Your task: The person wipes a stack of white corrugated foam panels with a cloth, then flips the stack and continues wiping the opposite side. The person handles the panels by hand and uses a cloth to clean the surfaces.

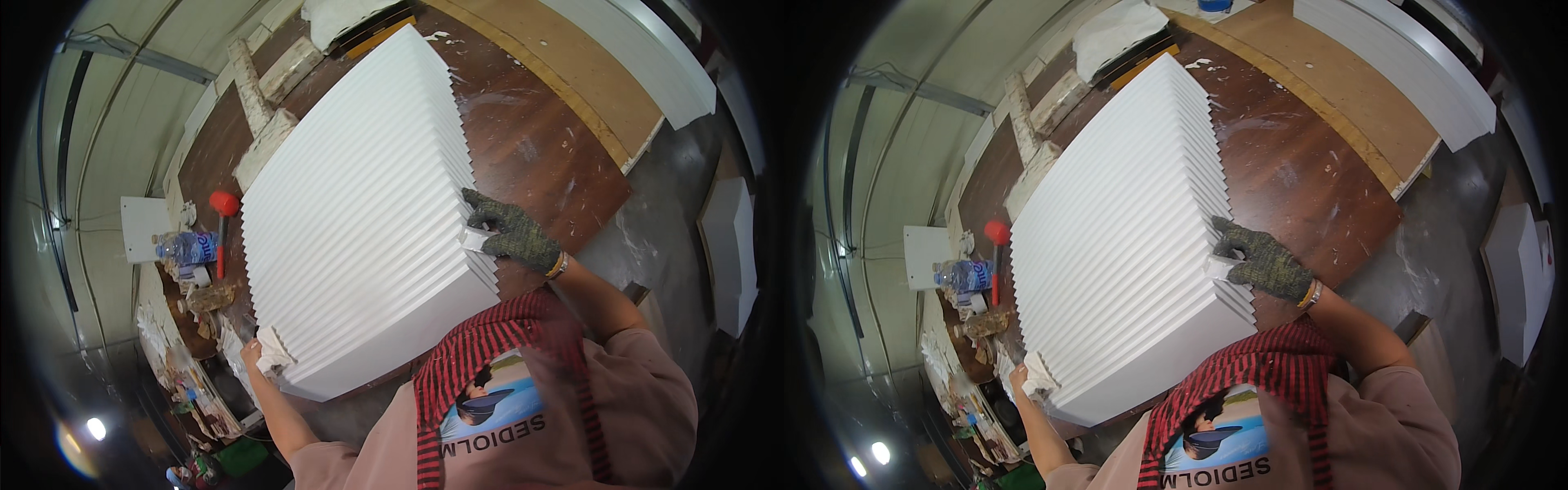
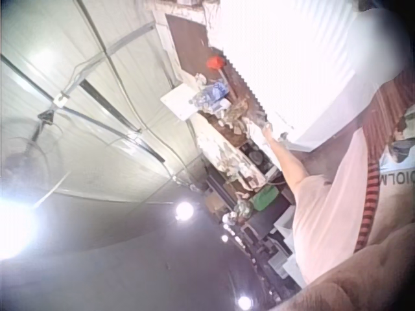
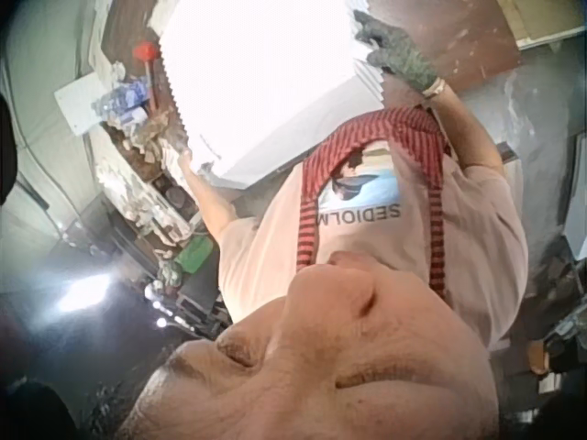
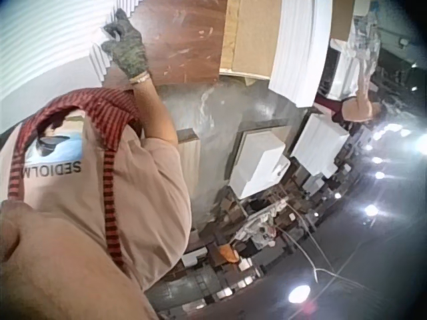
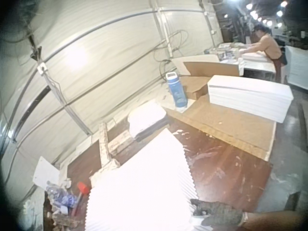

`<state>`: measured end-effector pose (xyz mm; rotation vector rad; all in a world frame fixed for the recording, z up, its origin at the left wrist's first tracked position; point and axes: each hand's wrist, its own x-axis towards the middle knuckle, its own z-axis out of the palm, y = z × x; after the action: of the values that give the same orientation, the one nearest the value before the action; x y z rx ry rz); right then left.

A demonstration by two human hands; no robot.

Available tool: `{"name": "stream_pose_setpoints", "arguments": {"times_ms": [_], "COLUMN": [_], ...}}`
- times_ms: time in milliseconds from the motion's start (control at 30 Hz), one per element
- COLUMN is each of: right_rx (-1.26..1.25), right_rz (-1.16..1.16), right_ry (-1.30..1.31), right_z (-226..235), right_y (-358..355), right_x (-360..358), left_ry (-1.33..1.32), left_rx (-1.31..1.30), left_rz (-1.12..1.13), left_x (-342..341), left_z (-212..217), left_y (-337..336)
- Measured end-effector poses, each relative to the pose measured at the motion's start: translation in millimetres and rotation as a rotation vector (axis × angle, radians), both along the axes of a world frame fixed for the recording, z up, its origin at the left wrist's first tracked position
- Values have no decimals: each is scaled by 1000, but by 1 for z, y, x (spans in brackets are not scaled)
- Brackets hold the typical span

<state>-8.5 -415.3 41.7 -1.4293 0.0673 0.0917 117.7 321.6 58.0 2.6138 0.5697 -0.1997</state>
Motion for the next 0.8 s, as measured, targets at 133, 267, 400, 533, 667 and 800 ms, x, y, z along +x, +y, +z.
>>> {"name": "stream_pose_setpoints", "arguments": {"times_ms": [133,267,400,533,667,800], "right_rx": [2,-159,-60,47,-36,-50], "right_rz": [3,-27,4,-8,20,-7], "right_ry": [88,-28,63,-6,-91,-12], "right_z": [-2,-2,-4,-8,-8,-4], "right_y": [1,2,3,3,3,2], "right_x": [-2,-3,-2,-4,-4,-2], "left_ry": [-11,-27,-43,-60,-74,-78], "left_rx": [-45,-64,-71,-77,-74,-13], "left_rz": [58,79,88,92,101,105], "left_x": [-3,-8,-12,-15,-16,-8], "left_z": [10,17,20,23,22,30], "left_y": [-23,-38,-41,-40,-38,-51]}}
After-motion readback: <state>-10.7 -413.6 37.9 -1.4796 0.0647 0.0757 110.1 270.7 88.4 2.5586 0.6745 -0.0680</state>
